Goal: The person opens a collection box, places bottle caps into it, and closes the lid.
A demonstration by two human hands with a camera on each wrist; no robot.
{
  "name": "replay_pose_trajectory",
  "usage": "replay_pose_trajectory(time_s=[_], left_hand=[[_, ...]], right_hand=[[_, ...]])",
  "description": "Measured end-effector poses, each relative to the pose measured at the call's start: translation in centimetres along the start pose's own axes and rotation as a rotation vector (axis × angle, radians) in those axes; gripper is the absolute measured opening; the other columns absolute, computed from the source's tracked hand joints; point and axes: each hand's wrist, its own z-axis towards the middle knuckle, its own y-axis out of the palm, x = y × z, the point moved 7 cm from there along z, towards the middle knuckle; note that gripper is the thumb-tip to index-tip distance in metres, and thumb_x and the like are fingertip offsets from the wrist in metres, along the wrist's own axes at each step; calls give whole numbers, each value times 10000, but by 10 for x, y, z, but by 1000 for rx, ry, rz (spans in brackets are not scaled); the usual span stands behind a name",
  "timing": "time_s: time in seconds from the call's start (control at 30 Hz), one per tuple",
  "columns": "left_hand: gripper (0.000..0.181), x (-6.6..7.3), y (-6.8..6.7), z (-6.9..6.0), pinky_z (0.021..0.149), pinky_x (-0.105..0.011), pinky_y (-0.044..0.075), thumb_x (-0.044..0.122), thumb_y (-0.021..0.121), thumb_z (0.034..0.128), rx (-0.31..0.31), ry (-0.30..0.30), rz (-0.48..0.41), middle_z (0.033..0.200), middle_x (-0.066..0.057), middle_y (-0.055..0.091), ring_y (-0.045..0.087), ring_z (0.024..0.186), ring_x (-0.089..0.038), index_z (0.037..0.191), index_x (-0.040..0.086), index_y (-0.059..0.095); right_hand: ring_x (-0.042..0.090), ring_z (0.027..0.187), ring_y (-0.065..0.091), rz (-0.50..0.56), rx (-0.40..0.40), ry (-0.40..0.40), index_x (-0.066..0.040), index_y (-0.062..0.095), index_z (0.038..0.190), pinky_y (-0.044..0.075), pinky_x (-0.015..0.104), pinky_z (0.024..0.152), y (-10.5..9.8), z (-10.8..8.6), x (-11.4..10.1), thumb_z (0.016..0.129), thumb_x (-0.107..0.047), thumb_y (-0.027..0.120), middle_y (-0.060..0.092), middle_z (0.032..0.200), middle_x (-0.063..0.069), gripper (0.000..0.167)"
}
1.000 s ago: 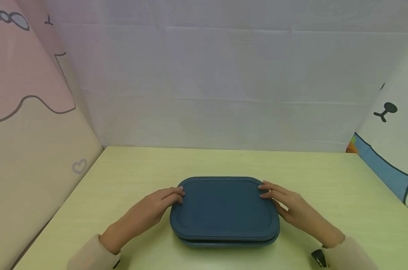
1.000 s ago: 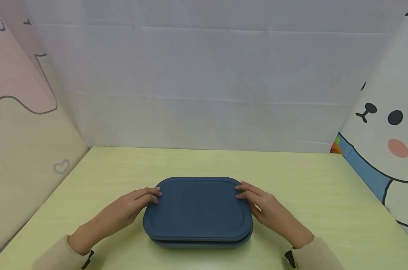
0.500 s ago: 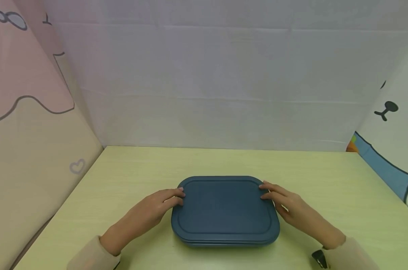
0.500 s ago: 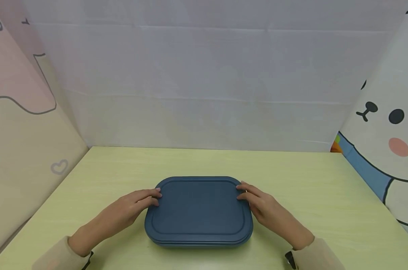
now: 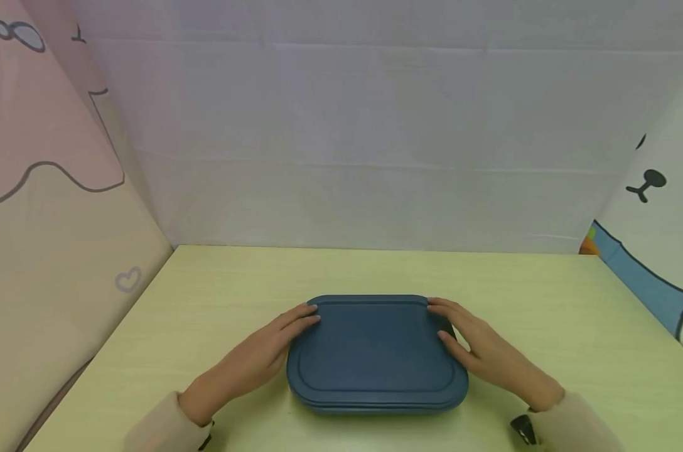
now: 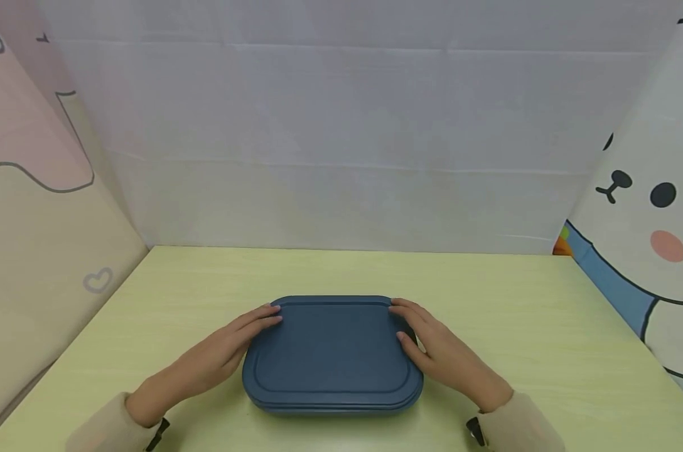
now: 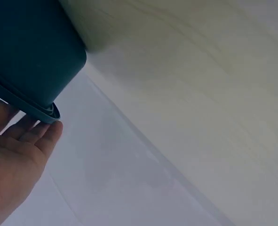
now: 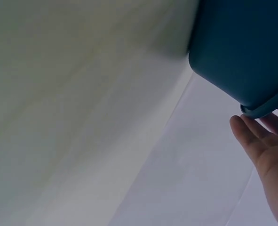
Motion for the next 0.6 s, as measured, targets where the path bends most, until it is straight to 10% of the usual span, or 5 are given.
replay_pose_trajectory(time_s=[0.23, 0.6], left_hand=[[506, -4, 6, 8, 1039, -385, 355, 337, 381, 977, -50, -216, -84, 1527, -25, 175, 247, 1381, -188, 1438, 151, 284], [537, 0, 6, 6, 997, -387, 398, 262, 460, 951, -60, -253, -98, 1508, -82, 217, 347, 1331, -237, 1423, 68, 294]], right_hand=[[286, 1277, 398, 21, -63, 78, -58, 287, 1398, 417, 341, 963, 7, 1, 4, 923, -89, 504, 345, 1437, 112, 523], [200, 1340, 324, 74, -86, 90, -89, 306, 1399, 373, 251, 1004, 7, -2, 6, 944, -93, 464, 309, 1466, 91, 481]])
